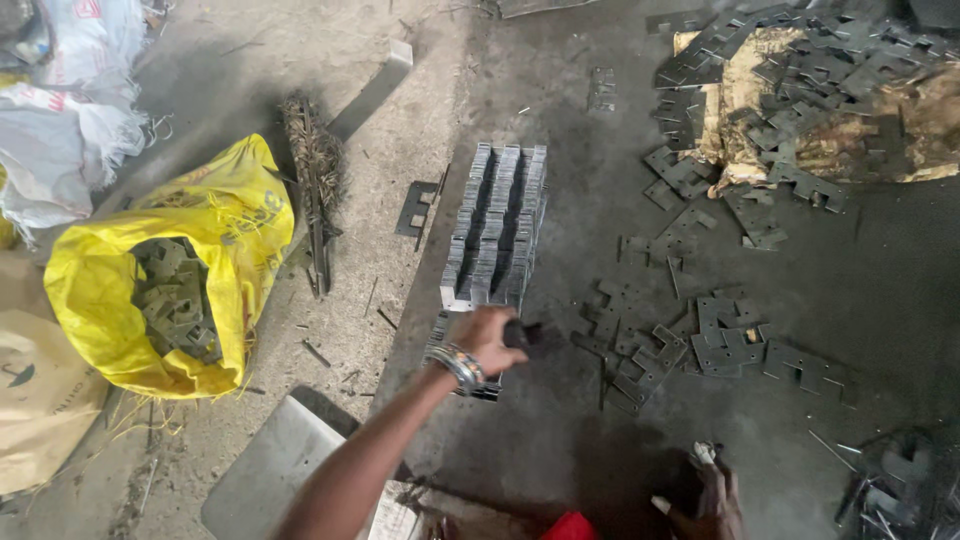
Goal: The person repeatedly picks up small metal brackets from a pile on the floor and stacks them into neat columns. The person handles the parts by hand, aligning them and placing them onto growing stacks.
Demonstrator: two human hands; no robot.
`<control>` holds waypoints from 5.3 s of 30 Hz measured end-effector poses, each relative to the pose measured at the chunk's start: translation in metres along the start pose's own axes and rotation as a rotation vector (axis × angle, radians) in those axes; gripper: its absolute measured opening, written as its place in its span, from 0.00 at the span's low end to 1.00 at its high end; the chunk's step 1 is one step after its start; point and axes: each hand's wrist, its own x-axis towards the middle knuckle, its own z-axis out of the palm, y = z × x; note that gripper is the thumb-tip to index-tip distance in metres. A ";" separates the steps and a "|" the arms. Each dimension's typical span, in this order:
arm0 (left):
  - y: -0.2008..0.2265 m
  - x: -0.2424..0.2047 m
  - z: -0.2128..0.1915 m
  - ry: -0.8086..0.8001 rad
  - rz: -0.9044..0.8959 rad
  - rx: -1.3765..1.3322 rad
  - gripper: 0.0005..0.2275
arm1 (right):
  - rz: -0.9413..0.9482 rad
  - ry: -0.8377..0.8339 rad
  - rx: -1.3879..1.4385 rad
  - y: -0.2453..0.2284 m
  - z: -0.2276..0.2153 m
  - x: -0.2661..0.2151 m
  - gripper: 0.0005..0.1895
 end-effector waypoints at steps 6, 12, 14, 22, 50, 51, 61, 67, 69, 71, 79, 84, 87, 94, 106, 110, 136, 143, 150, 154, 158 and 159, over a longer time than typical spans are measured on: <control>-0.045 -0.005 -0.003 -0.024 0.087 0.260 0.29 | 0.007 0.039 -0.062 0.000 0.006 0.000 0.54; -0.052 0.007 -0.008 0.088 0.214 0.564 0.35 | -0.068 0.029 -0.073 -0.001 0.005 0.001 0.53; -0.047 0.008 -0.023 0.121 0.077 0.499 0.41 | 0.112 -0.046 -0.061 -0.001 0.002 0.000 0.53; 0.011 -0.009 0.000 0.363 0.264 0.359 0.36 | 0.208 -0.223 -0.133 -0.028 -0.018 0.009 0.52; 0.075 0.177 0.196 -0.029 -0.460 -0.150 0.37 | 0.481 -0.371 -0.539 0.068 -0.166 0.233 0.12; 0.074 0.178 0.200 -0.023 -0.466 -0.129 0.37 | 0.454 -0.307 -0.531 0.067 -0.167 0.234 0.11; 0.082 0.150 0.168 -0.071 -0.178 -0.141 0.17 | 0.391 0.055 -0.501 0.058 -0.110 0.297 0.14; 0.103 0.067 0.104 0.066 0.542 0.121 0.06 | 0.228 -0.144 -0.504 0.036 -0.094 0.298 0.19; 0.090 0.046 0.101 0.254 0.795 0.136 0.06 | 0.179 -0.168 -0.477 0.025 -0.096 0.281 0.19; 0.071 0.035 0.109 0.283 0.632 0.109 0.12 | 0.106 -0.170 -0.464 0.015 -0.101 0.255 0.18; 0.042 0.016 0.180 0.208 -0.078 -0.157 0.31 | 0.040 0.025 -0.484 -0.019 -0.122 0.189 0.17; 0.040 0.031 0.202 -0.141 -0.225 -0.044 0.38 | 0.032 -0.150 -0.636 -0.017 -0.112 0.175 0.18; 0.033 0.025 0.213 -0.128 -0.122 -0.136 0.26 | 0.001 -0.102 -0.577 -0.022 -0.106 0.174 0.18; 0.032 0.021 0.242 -0.096 -0.402 -1.060 0.46 | -0.472 -0.008 -0.503 -0.057 -0.087 0.140 0.26; 0.043 0.013 0.263 -0.181 -0.311 -0.943 0.39 | -0.411 -0.182 -0.730 0.016 -0.061 0.149 0.30; 0.059 0.015 0.238 -0.356 -0.411 -1.383 0.37 | -0.129 -0.207 -0.632 -0.005 -0.058 0.143 0.25; 0.071 -0.012 0.212 -0.539 -0.433 -1.859 0.33 | -0.565 -0.200 -0.567 -0.043 -0.045 0.134 0.26; 0.046 -0.006 0.237 -0.376 -0.359 -1.653 0.28 | -0.529 -0.260 -0.578 -0.054 -0.016 0.174 0.33; 0.016 -0.015 0.234 -0.257 -0.498 -1.829 0.27 | -0.604 -0.610 -0.621 -0.052 0.003 0.200 0.30; 0.016 -0.021 0.217 -0.324 -0.607 -1.859 0.28 | -0.674 -0.488 -0.582 -0.056 -0.007 0.188 0.28; 0.038 -0.030 0.186 -0.299 -0.704 -1.853 0.29 | -0.922 -0.229 -0.411 -0.079 -0.020 0.169 0.22; 0.045 -0.030 0.178 -0.282 -0.743 -1.837 0.30 | -0.898 -0.236 -0.442 -0.085 -0.024 0.170 0.26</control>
